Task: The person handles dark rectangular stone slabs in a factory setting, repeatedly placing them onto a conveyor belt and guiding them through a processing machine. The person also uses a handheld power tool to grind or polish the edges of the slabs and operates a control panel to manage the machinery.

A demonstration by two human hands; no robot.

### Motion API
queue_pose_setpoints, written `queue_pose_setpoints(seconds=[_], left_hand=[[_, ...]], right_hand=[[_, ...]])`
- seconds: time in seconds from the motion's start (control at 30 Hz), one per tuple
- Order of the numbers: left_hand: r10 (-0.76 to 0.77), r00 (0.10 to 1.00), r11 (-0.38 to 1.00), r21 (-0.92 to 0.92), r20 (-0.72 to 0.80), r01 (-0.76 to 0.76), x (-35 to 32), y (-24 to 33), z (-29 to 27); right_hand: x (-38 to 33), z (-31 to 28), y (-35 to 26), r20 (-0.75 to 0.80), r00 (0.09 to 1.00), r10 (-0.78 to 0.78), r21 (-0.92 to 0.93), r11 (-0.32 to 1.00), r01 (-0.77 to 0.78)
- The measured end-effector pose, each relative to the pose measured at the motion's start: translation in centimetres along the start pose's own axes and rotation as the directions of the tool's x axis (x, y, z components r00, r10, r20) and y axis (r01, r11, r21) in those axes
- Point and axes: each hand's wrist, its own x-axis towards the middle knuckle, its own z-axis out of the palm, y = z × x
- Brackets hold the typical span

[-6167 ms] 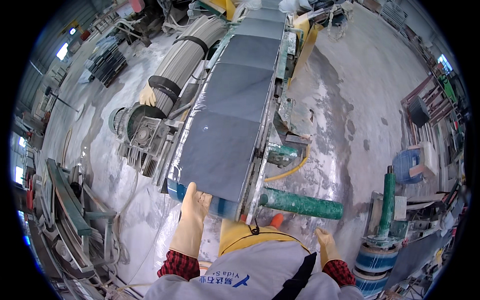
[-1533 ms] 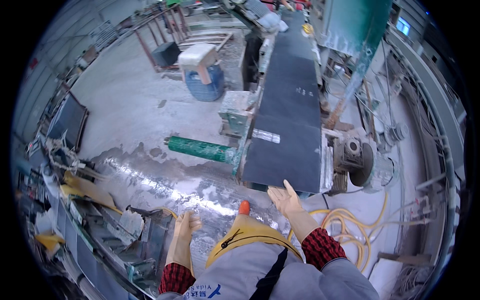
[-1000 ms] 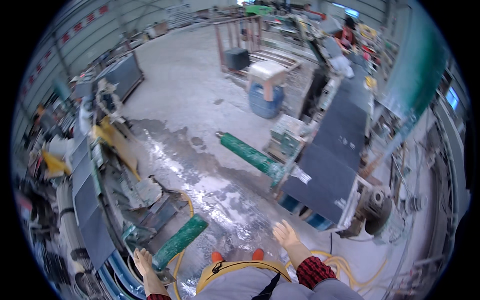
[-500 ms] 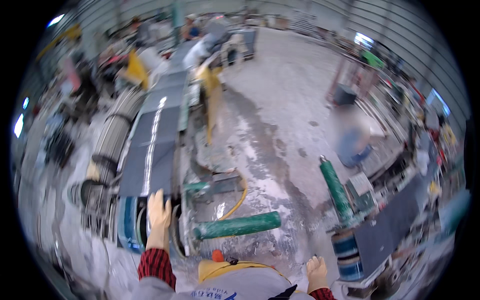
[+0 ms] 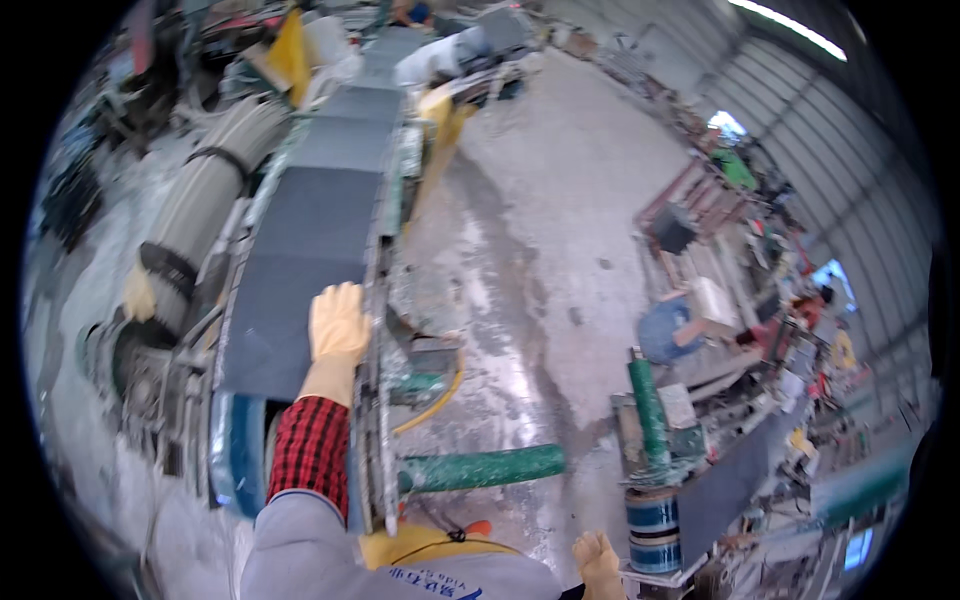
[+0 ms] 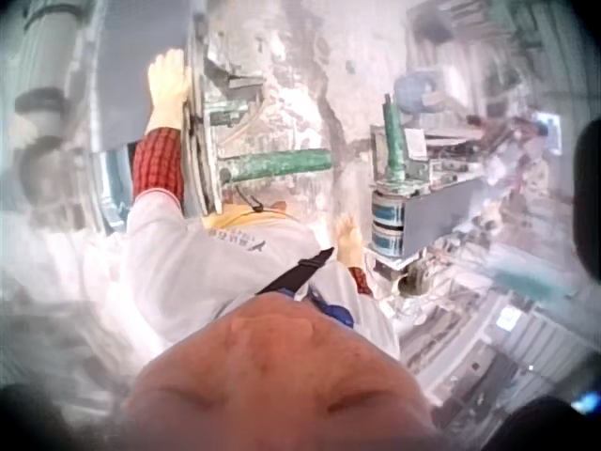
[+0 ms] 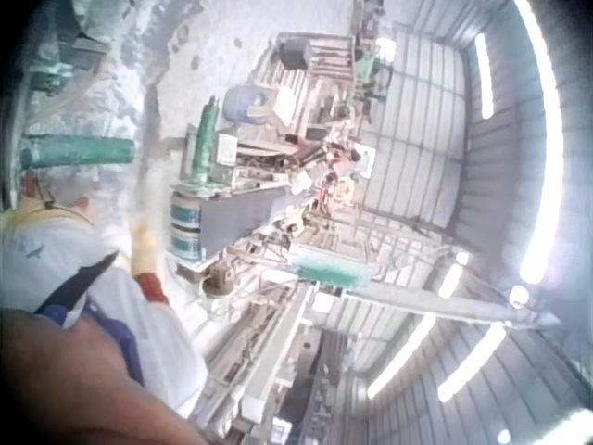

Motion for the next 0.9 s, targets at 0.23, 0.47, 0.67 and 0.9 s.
queue_pose_setpoints(seconds=[0.23, 0.47, 0.67, 0.9], left_hand=[[-0.175, 0.973, 0.983, -0.032, 0.153, 0.182, 1.5, -0.9, 2.3], [-0.078, 0.976, 0.996, -0.022, 0.204, 0.084, -1.8, -0.3, 1.2], [-0.016, 0.988, 1.0, -0.007, 0.152, 0.017, -6.0, 0.6, -0.4], [-0.036, 0.982, 0.999, -0.016, 0.187, 0.04, -7.6, 2.0, -2.2]], right_hand=[[-4.0, -1.0, 0.3, 0.138, 0.978, -0.155, -0.127, 0.977, 0.173], [-3.4, 1.6, 3.5, 0.326, 0.881, -0.342, -0.329, 0.833, 0.445], [-2.1, 9.7, 2.8, 0.193, 0.979, -0.067, -0.268, 0.956, 0.118], [1.4, 12.9, 3.3, 0.335, 0.936, -0.108, -0.195, 0.964, 0.18]])
